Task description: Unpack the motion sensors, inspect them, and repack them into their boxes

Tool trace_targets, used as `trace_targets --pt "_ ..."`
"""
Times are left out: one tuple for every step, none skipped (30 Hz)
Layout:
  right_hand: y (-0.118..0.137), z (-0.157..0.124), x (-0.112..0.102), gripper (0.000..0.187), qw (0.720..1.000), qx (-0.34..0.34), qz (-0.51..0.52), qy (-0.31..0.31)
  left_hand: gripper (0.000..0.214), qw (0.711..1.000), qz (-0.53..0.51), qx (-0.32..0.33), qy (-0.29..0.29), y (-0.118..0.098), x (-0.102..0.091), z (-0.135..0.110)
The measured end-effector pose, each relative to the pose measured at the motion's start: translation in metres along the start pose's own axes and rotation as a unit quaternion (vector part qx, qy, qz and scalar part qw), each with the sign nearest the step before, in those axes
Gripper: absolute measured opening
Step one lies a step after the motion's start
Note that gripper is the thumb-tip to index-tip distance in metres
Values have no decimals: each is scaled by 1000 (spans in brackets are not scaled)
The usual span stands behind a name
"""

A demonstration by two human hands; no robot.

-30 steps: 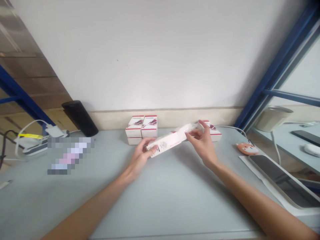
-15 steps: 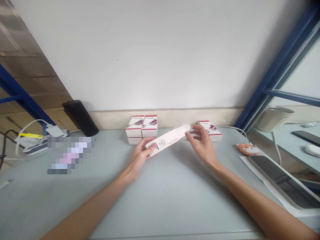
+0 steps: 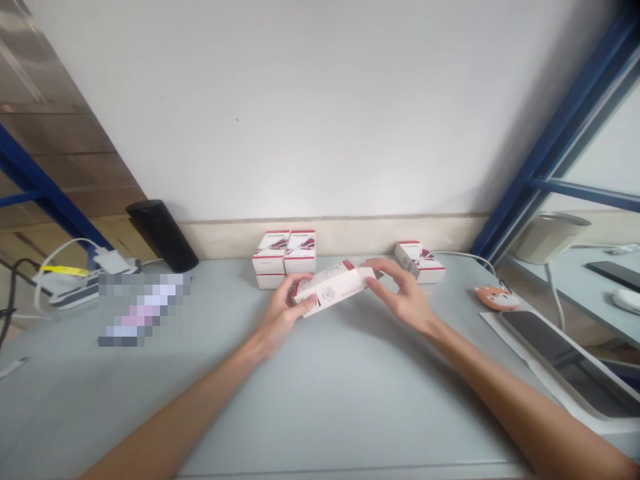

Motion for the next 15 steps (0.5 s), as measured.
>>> trace_targets --pt "3 0 1 19 1000 -16 -1 16 50 1000 0 2 9 -1 1 0" --pt "5 0 4 18 999 -32 -2 33 51 1000 2 4 18 -2 2 0" --pt "8 0 6 16 998 -44 -4 50 51 1000 6 7 25 -2 3 0" --pt "11 -1 9 15 996 -54 -5 66 52 999 13 10 32 -2 3 0" --pt "14 -2 11 14 995 -63 -6 79 53 999 22 13 36 -2 2 1" --pt "18 -3 13 13 993 -73 -7 87 54 999 31 19 40 -1 2 2" --pt "21 -3 14 13 992 -84 -11 92 56 998 42 26 44 0 2 3" --pt "24 -4 15 13 991 -96 -17 90 57 997 56 39 46 0 2 3" --pt "27 -5 15 14 990 -110 -28 82 59 995 73 56 47 -1 2 4" --pt "30 -6 15 15 989 -125 -40 70 60 991 94 77 48 -3 3 4" --pt "33 -7 14 16 988 -138 -51 53 61 987 116 98 48 -5 4 3" --pt "34 -8 12 18 987 -146 -58 33 63 982 138 117 47 -7 6 2" --pt "35 -9 10 19 987 -149 -60 6 66 978 157 131 44 -9 7 1" --pt "35 -10 6 22 987 -145 -57 -25 71 974 172 140 41 -10 8 0" --pt "34 -10 1 28 988 -135 -50 -57 76 971 185 144 38 -12 9 -1"
Point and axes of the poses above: each hand's wrist, its own z-axis towards the middle knuckle, its own x-axis out of the palm, y = z × x, the point moved 9 cm from there along z, towards the middle knuckle, and after that the axes turned 1 degree about x, right-handed, at the moved point
